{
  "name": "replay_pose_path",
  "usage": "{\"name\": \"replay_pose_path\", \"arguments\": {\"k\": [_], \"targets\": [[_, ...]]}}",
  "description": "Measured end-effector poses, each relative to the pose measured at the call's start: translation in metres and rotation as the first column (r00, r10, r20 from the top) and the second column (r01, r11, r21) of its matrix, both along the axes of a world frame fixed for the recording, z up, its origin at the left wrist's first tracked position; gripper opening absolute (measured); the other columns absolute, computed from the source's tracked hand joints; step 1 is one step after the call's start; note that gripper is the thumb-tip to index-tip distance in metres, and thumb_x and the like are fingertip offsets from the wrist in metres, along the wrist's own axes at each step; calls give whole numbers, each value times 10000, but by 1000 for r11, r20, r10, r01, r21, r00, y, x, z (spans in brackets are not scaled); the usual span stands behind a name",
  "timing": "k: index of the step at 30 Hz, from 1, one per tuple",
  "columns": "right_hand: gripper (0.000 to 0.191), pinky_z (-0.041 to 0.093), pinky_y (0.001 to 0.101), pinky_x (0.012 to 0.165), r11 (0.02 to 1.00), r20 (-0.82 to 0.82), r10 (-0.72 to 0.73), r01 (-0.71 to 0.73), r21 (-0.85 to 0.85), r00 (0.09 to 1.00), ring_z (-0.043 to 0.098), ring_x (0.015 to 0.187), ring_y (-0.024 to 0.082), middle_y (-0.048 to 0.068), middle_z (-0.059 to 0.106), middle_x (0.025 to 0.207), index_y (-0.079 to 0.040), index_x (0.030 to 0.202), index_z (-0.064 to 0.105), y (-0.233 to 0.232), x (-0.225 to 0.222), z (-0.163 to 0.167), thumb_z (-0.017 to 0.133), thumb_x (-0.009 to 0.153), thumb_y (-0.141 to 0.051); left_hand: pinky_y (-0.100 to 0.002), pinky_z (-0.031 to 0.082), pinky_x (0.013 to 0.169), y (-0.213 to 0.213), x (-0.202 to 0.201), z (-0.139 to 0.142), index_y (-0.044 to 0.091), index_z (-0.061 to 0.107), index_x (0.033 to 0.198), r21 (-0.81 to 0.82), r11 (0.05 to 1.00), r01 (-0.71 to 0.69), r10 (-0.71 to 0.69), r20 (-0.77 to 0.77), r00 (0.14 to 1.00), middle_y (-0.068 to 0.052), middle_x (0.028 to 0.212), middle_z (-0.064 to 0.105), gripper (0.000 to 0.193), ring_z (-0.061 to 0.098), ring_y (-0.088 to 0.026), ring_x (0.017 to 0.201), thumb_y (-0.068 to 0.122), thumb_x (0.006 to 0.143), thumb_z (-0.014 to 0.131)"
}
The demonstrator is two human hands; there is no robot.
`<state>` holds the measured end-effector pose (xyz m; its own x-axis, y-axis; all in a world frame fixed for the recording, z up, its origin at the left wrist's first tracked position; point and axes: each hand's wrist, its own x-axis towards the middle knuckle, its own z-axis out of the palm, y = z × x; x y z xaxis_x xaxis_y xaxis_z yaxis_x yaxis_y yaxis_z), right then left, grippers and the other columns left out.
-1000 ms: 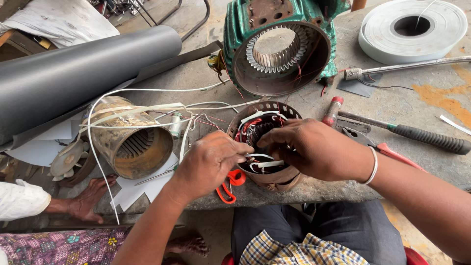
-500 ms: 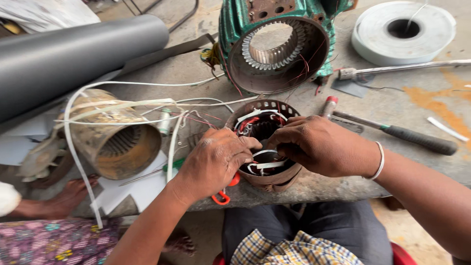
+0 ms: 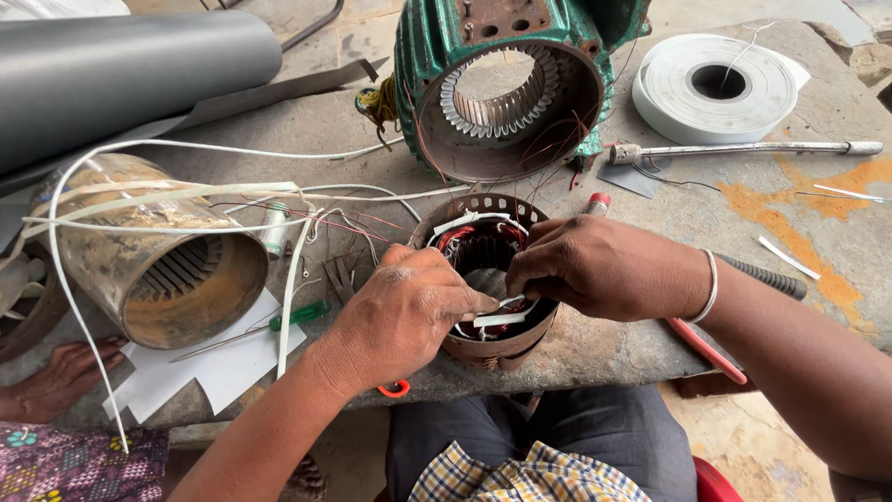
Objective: The person works on a disassembled electric motor stator, using pliers to adjust copper windings and scissors to cut white insulating tape. They insert the tape into the stator slots and manipulate the wires with their hands and tools.
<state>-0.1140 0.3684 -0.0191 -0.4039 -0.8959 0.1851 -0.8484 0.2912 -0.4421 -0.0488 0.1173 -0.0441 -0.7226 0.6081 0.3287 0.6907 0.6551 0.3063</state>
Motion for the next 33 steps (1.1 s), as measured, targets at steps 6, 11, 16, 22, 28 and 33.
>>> {"name": "replay_pose_path", "arguments": {"k": [6, 11, 16, 22, 28, 33], "targets": [[161, 552, 388, 843, 1000, 14, -4, 3, 31, 1000, 695, 974, 258, 46, 782, 931, -109, 961, 784, -6, -6, 0, 751, 807, -144, -411, 430, 907, -1, -1, 2, 186, 817, 1003, 12, 1000, -1, 0, 26, 1000, 12, 857, 735, 157, 653, -193, 911, 139, 903, 706], [152, 549, 384, 879, 999, -12, 37, -37, 36, 999, 692, 995, 263, 49, 775, 923, -113, 907, 810, -8, -6, 3, 754, 766, -97, -415, 428, 920, 3, -1, 6, 179, 823, 971, -18, 999, -31, 32, 38, 999, 8, 820, 744, 160, 656, -194, 903, 140, 879, 699], [284, 535, 392, 886, 997, -50, 61, -58, 49, 997, 660, 1002, 300, 90, 756, 942, -87, 925, 815, -7, -1, 2, 693, 701, 37, -417, 443, 934, 6, -2, 9, 156, 820, 938, -58, 997, -59, 61, 38, 997, -13, 806, 743, 160, 666, -212, 908, 94, 843, 707], [353, 514, 395, 933, 996, -115, 63, -56, 62, 991, 651, 1000, 279, 122, 739, 991, -43, 1005, 784, -3, 12, 3, 611, 733, 99, -435, 440, 932, 8, 3, 6, 133, 814, 929, -78, 991, -108, 110, 13, 994, -42, 833, 743, 157, 665, -240, 929, 97, 842, 688], [513, 458, 422, 987, 996, -241, 18, 2, 84, 970, 580, 1124, 323, 153, 678, 1155, 23, 1202, 669, 14, 45, 5, 648, 691, -19, -438, 428, 957, 10, 9, 22, 151, 809, 1006, -143, 987, -74, 77, 16, 997, -59, 923, 741, 313, 654, -255, 991, 42, 847, 562], [773, 410, 459, 1031, 994, -347, -105, 113, 4, 932, 527, 1234, 344, 172, 632, 1272, 28, 1397, 546, 23, 62, -13, 748, 702, -244, -512, 370, 999, 23, 38, 21, 56, 660, 1344, -205, 967, -153, 154, -14, 988, -126, 946, 707, 486, 620, -283, 1013, 340, 959, 575]]}}
